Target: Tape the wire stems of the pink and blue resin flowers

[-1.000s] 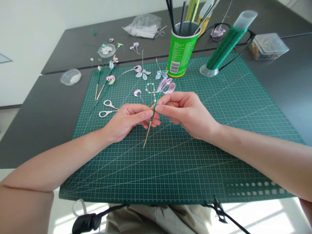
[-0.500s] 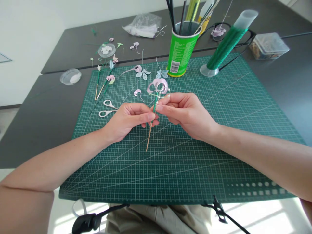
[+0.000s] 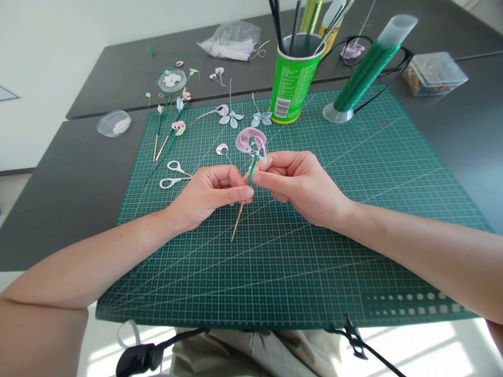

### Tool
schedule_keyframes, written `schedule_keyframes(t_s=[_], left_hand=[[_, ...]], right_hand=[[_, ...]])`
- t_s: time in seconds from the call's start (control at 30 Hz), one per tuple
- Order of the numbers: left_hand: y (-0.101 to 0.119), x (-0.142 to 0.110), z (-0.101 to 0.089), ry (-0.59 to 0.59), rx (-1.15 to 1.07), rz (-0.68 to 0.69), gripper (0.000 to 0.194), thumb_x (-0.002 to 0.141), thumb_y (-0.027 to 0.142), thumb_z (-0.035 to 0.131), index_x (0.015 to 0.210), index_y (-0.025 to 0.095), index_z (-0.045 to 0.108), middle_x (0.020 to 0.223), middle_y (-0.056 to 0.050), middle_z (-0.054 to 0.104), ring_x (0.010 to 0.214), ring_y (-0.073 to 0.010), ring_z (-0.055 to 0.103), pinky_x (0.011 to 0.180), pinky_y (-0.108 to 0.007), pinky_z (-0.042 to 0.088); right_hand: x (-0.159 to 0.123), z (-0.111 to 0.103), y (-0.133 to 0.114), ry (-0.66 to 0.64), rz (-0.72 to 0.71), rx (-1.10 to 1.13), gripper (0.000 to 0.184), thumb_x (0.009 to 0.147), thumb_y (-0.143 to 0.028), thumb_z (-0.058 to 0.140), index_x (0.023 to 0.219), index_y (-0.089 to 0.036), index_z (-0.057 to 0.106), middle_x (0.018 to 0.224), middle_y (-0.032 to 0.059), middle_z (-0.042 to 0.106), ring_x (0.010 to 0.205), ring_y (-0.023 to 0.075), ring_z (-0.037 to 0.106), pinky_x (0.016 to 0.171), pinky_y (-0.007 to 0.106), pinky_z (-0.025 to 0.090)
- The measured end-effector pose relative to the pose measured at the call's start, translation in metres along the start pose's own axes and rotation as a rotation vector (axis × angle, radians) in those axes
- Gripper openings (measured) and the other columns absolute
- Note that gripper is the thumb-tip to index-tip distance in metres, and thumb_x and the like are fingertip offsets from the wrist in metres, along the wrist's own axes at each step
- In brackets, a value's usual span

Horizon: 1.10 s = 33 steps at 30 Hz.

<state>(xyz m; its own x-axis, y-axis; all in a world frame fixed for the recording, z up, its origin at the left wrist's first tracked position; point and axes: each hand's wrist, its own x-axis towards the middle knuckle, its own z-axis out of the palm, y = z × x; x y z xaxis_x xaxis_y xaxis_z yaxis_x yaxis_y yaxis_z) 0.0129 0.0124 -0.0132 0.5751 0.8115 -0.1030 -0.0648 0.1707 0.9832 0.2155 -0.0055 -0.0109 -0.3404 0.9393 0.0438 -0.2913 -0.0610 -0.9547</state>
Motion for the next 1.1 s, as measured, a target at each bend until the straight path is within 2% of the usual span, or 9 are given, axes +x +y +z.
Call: schedule_keyframes(t_s=[0.2,0.33,0.5,0.8,0.93,1.1], left_hand=[[0.0010,-0.0006,0.0033,0.043,0.054,0.075,0.038,0.073,0.034,0.102,0.066,0.017,0.068,0.065,0.003,0.067,0.059,-0.0066,0.055,0.058,-0.017,0.047],[-0.0005,0.0004,0.0029,0.081,0.094,0.097,0.043,0.071,0.037,0.103,0.065,0.017,0.065,0.062,0.004,0.060,0.057,-0.0068,0.048,0.053,-0.017,0.041],[-0.0012,0.0010,0.0030,0.105,0.121,0.117,0.046,0.071,0.039,0.102,0.064,0.018,0.062,0.059,0.005,0.054,0.054,-0.0070,0.042,0.050,-0.019,0.035],[-0.0009,-0.0001,0.0050,0.131,0.167,0.128,0.047,0.074,0.042,0.101,0.066,0.020,0.060,0.058,0.005,0.052,0.053,-0.0090,0.043,0.048,-0.023,0.034],[-0.0007,-0.0013,0.0050,0.128,0.170,0.138,0.046,0.077,0.042,0.099,0.068,0.020,0.059,0.061,0.005,0.055,0.054,-0.0094,0.047,0.050,-0.022,0.037],[-0.0001,-0.0012,0.0034,0.095,0.153,0.107,0.045,0.079,0.039,0.097,0.069,0.020,0.058,0.060,0.006,0.053,0.054,-0.0085,0.046,0.050,-0.021,0.037]], right_hand=[[0.0001,0.0000,0.0015,-0.011,-0.031,-0.020,0.029,0.081,-0.030,0.093,0.074,-0.015,0.070,0.055,-0.0089,0.047,0.052,0.0039,0.039,0.048,0.022,0.029],[-0.0001,-0.0003,0.0023,-0.005,-0.046,-0.013,0.026,0.082,-0.027,0.092,0.074,-0.015,0.071,0.053,-0.0100,0.044,0.051,0.0034,0.034,0.047,0.023,0.028],[0.0004,0.0004,0.0031,0.004,-0.060,0.004,0.025,0.082,-0.024,0.092,0.073,-0.015,0.071,0.052,-0.0107,0.042,0.052,0.0037,0.036,0.048,0.023,0.029],[0.0011,-0.0011,0.0045,-0.001,-0.038,0.007,0.025,0.081,-0.026,0.093,0.074,-0.014,0.071,0.052,-0.0104,0.043,0.049,0.0029,0.030,0.045,0.024,0.021],[0.0019,-0.0032,0.0059,-0.010,-0.010,0.008,0.026,0.080,-0.027,0.093,0.075,-0.015,0.071,0.051,-0.0106,0.042,0.047,0.0026,0.027,0.043,0.024,0.017],[0.0017,-0.0026,0.0065,-0.006,-0.022,0.017,0.026,0.080,-0.027,0.094,0.073,-0.015,0.073,0.051,-0.0096,0.045,0.048,0.0030,0.032,0.044,0.023,0.022]])
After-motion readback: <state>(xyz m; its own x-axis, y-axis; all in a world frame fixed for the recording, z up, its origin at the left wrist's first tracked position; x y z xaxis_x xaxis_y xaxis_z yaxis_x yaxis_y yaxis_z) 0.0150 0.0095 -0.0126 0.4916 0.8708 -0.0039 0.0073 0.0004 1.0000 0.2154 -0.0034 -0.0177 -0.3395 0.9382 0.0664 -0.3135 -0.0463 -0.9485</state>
